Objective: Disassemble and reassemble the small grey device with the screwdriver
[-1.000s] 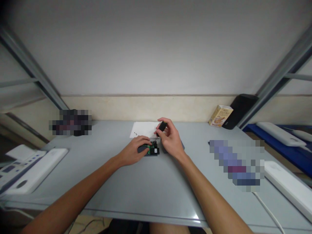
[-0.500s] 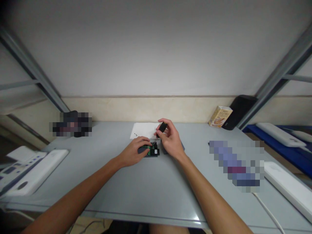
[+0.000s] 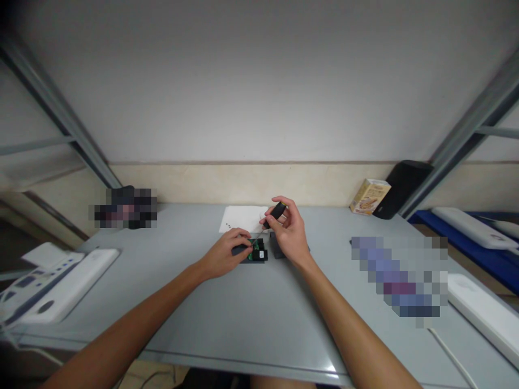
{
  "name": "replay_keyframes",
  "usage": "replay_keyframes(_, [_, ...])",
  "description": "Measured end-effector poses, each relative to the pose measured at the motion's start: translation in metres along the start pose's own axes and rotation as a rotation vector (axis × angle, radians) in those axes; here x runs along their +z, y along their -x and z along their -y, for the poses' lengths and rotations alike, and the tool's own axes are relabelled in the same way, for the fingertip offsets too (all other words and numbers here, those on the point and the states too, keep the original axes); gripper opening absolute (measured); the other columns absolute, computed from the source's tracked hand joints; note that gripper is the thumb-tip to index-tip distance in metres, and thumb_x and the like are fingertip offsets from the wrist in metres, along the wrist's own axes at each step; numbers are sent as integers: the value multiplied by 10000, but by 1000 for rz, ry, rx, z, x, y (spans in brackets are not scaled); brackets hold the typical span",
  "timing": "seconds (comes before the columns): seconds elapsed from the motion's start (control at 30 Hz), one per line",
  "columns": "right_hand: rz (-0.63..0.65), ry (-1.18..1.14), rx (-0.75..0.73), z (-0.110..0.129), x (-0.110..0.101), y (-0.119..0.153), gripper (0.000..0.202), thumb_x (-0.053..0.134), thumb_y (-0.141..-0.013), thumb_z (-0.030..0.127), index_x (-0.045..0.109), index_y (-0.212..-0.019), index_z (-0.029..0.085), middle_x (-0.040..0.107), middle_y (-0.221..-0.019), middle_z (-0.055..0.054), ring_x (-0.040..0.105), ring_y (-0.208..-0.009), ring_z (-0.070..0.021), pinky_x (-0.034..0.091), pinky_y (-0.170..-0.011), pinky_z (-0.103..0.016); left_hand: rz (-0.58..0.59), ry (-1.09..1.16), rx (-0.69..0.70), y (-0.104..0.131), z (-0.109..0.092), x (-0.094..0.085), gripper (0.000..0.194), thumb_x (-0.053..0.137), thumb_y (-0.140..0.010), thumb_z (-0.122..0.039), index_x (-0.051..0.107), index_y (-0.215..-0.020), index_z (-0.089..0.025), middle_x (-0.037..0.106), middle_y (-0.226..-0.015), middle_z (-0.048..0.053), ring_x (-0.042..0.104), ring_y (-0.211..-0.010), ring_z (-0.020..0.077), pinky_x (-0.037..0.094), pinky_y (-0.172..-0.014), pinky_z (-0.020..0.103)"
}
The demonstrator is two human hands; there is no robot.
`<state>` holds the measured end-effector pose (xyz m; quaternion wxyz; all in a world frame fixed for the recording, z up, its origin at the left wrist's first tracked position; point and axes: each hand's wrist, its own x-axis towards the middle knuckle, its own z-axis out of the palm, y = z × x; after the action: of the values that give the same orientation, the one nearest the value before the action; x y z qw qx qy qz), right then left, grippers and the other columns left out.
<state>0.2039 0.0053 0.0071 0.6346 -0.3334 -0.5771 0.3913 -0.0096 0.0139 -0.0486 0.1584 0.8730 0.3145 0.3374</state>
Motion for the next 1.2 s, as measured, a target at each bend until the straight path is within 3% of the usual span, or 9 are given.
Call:
replay_keyframes(0.37, [-83,-34,34,4,-3,-3,486,789,-809,382,507,-1196,303,636,-930,15,727,-743,-175,622,-713,-337,-70,-7,-4,-3,-6,-9,106,591,-950,-208,694,-921,-207,659,-1084,83,636,-1022,213,509,-958,386])
replay_keyframes(0.7, [-166,-30,50,1,-12,-6,499,799,-786,389,513,-1185,295,652,-905,16,731,-735,-185,631,-728,-364,-191,-37,-49,-5,0,-17,127,585,-888,-110,627,-810,-201,643,-982,60,615,-965,202,501,-918,357])
replay_keyframes(1.2, [-196,-12,57,-5,-18,-8,486,801,-779,383,526,-1169,292,648,-890,21,728,-713,-180,632,-706,-357,-228,-69,-77,-4,9,-19,103,623,-907,-134,674,-859,-210,644,-1000,53,609,-1000,203,497,-949,363])
